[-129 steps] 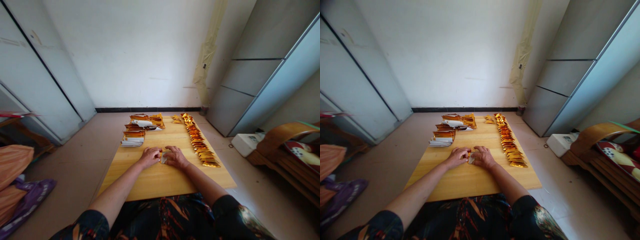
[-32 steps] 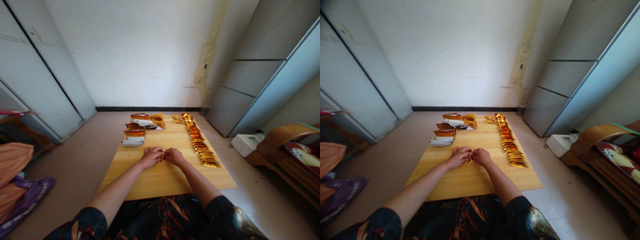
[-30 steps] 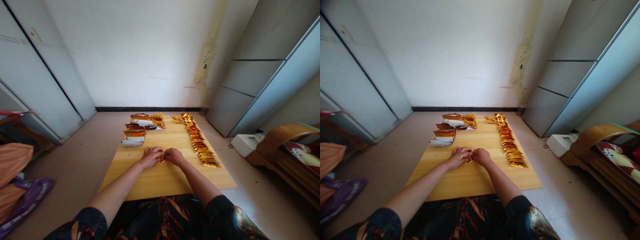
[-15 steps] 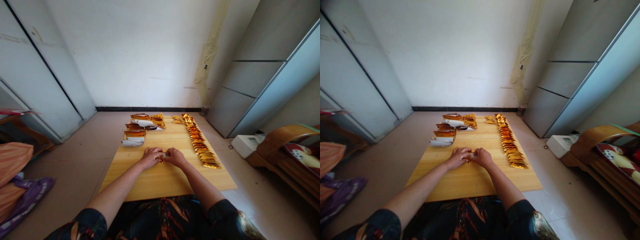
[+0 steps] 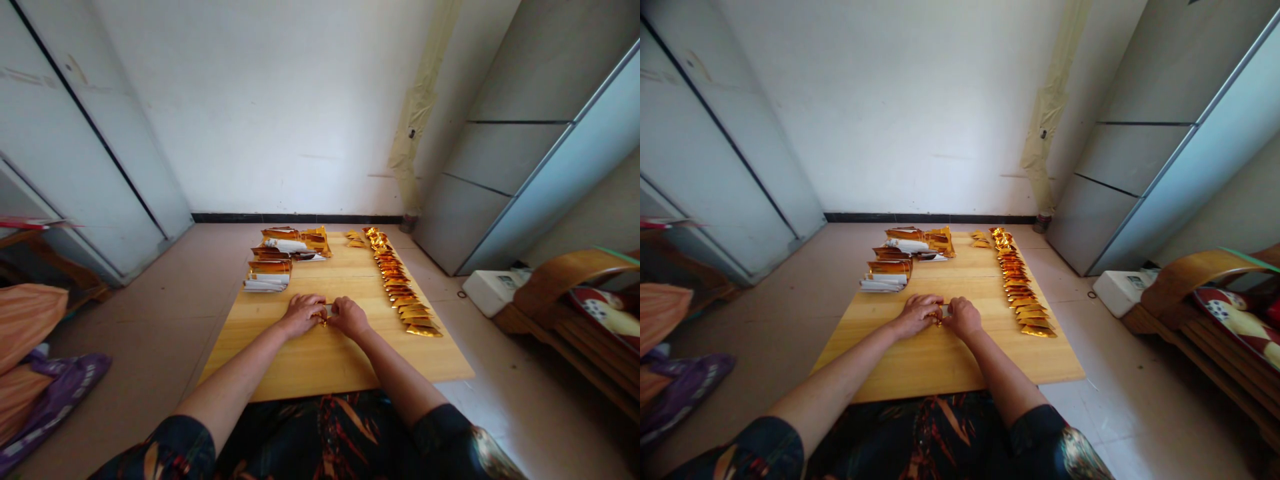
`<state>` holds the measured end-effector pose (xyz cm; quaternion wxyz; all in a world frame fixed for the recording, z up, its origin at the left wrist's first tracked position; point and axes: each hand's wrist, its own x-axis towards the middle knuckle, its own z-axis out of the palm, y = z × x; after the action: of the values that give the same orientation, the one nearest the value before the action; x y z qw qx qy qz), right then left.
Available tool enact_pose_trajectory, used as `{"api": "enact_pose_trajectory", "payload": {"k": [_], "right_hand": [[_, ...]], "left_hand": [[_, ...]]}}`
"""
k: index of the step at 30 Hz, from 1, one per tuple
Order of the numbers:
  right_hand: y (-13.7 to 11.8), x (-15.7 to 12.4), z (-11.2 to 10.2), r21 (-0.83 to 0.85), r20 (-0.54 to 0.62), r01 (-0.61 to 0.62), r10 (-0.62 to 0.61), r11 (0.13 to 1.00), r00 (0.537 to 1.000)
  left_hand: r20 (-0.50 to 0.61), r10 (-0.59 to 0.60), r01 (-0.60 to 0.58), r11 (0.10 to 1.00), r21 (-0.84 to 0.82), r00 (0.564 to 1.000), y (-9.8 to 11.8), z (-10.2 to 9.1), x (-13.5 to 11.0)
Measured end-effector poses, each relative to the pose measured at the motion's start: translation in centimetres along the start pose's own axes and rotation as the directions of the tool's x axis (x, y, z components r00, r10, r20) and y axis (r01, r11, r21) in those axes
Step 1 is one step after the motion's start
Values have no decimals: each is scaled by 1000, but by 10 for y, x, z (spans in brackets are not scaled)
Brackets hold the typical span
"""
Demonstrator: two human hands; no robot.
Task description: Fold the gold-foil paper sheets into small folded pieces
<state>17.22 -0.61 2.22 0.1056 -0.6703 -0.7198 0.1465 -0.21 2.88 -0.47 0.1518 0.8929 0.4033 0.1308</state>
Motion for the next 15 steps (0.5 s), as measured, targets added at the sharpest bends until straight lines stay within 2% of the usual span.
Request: {"api": "enact_pose_trajectory", "payload": {"k": [5, 11, 15], "right_hand": [[-5, -3, 6, -24, -43, 3, -4, 1000, 999], [-6, -5, 1, -27, -16, 12, -12, 1000, 1000], [-8, -13, 2, -43, -35, 100, -101, 994, 994]], "left_hand": [[10, -13, 13, 1000, -22, 1000, 1, -1, 0], [13, -34, 35, 999, -23, 999, 1, -1, 0], [-18, -21, 21, 1000, -14, 1000, 1, 2, -1]]}}
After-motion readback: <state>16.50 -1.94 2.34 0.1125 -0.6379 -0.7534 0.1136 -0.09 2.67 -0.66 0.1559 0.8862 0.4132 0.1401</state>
